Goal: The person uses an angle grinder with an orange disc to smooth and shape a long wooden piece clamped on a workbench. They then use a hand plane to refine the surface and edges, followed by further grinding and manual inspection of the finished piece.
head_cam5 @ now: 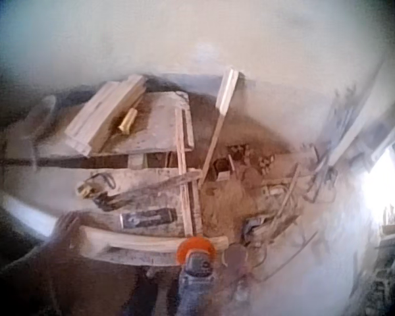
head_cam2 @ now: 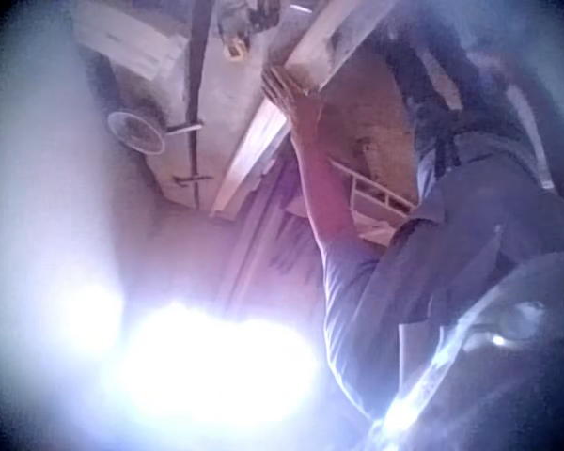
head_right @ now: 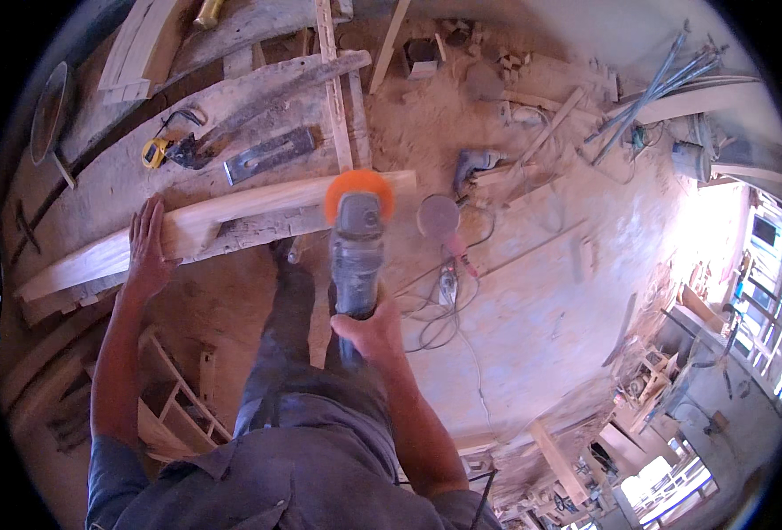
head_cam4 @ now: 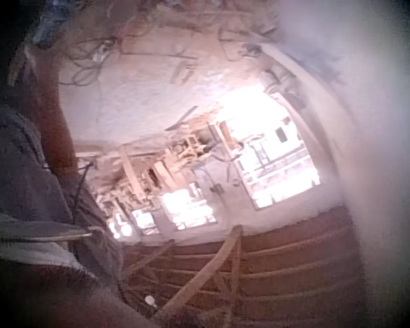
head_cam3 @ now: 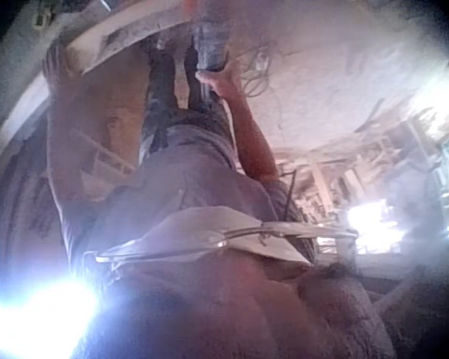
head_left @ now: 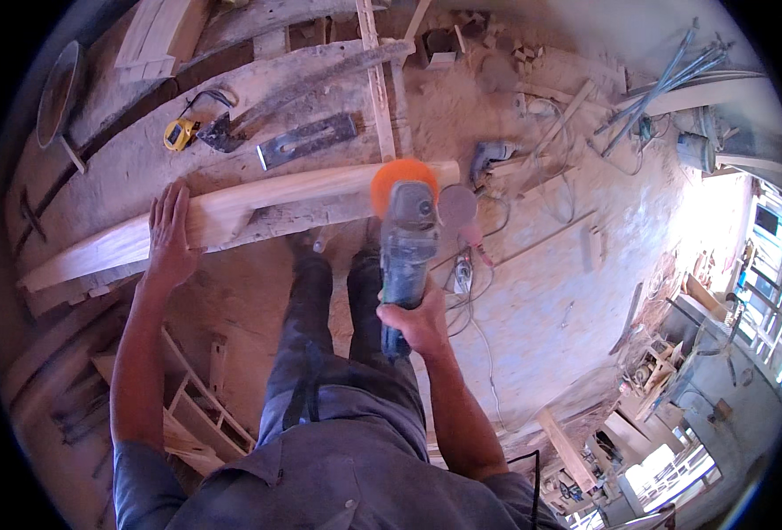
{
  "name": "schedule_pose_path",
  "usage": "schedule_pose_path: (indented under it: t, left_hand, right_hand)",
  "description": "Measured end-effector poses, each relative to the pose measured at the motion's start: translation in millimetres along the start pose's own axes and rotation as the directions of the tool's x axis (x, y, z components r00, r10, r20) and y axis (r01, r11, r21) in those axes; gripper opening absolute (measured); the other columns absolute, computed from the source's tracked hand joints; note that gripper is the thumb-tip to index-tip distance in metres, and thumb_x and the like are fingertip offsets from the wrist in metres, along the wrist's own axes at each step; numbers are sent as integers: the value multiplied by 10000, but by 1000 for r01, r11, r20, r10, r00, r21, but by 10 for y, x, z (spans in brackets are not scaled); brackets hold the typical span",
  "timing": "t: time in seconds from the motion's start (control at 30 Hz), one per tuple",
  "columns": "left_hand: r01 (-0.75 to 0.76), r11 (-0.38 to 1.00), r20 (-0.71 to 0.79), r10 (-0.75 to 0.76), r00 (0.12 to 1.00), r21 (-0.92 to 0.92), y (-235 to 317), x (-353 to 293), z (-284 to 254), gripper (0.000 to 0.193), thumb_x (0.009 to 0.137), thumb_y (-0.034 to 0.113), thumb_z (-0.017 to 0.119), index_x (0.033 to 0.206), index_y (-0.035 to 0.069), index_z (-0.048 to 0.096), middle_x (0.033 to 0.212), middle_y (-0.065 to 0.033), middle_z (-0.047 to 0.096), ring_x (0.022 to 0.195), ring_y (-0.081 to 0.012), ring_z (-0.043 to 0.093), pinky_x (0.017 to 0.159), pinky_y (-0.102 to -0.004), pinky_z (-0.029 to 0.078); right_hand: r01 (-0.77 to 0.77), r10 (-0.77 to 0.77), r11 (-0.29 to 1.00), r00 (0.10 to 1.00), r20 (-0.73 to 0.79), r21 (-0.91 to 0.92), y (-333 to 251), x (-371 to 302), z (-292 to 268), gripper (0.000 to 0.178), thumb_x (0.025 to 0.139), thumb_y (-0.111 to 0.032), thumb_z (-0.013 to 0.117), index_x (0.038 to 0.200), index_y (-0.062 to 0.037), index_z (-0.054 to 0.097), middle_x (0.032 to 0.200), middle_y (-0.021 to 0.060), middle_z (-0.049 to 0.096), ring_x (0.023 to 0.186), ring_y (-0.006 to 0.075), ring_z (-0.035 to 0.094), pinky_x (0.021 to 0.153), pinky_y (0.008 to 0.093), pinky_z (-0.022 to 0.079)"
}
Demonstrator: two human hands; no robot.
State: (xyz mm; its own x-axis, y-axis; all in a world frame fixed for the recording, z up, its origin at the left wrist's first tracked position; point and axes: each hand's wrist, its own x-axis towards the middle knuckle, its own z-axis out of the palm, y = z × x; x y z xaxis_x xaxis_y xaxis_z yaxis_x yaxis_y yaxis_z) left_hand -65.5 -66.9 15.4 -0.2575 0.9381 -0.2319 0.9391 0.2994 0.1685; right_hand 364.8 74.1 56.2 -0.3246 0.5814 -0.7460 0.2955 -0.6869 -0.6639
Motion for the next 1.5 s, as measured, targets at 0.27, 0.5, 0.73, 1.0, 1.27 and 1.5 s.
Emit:
schedule_pose_path:
  t: [0.27,0.5,0.73,1.0,1.27,1.5]
  left_hand:
    - [26,1000,59,-26,998,-2,19,126,-3,1222,565,121,968,1599,56,320,1659,-181,348,1537,-408,326,1277,-538,266]
    - [-71,997,-44,72,996,31,47,127,48,1115,582,173,957,1526,28,383,1632,-220,357,1510,-441,342,1258,-553,285]
    - [-247,968,-139,251,958,48,-186,134,163,1064,550,195,922,1474,29,421,1592,-225,416,1475,-451,400,1227,-569,338]
    - [-188,982,-149,191,970,35,-85,134,96,1013,534,222,901,1430,30,469,1514,-211,489,1419,-441,460,1194,-569,376]
    - [-138,989,-129,145,981,58,-163,26,170,1016,529,257,862,1441,27,478,1419,-211,538,1313,-425,522,1151,-566,393]
    - [-110,993,-96,114,989,50,-150,9,191,1020,539,312,862,1433,-7,488,1360,-221,557,1243,-424,551,1109,-568,408]
  right_hand:
    - [-2,3,986,1000,9,-167,-35,-26,333,492,683,-136,853,1123,-11,672,937,52,693,840,180,657,806,362,541]
    - [-41,39,987,999,-15,-154,-9,-22,21,516,699,-125,849,1161,-5,652,959,67,702,868,183,673,843,383,552]
    - [-17,25,973,999,33,-230,-27,-74,388,545,685,-165,860,1162,-5,652,987,85,708,922,215,688,867,400,548]
    - [-98,97,986,995,-13,-136,-214,-106,143,513,693,-160,856,1141,-3,661,905,73,708,814,198,708,769,366,574]
    - [-166,175,940,984,5,-299,-493,-167,665,519,675,-190,868,1121,-3,677,936,65,721,813,203,693,771,383,563]
    - [-94,95,995,982,-163,16,-261,-147,-88,479,690,-146,866,1108,-17,671,910,72,725,773,196,706,730,351,585]
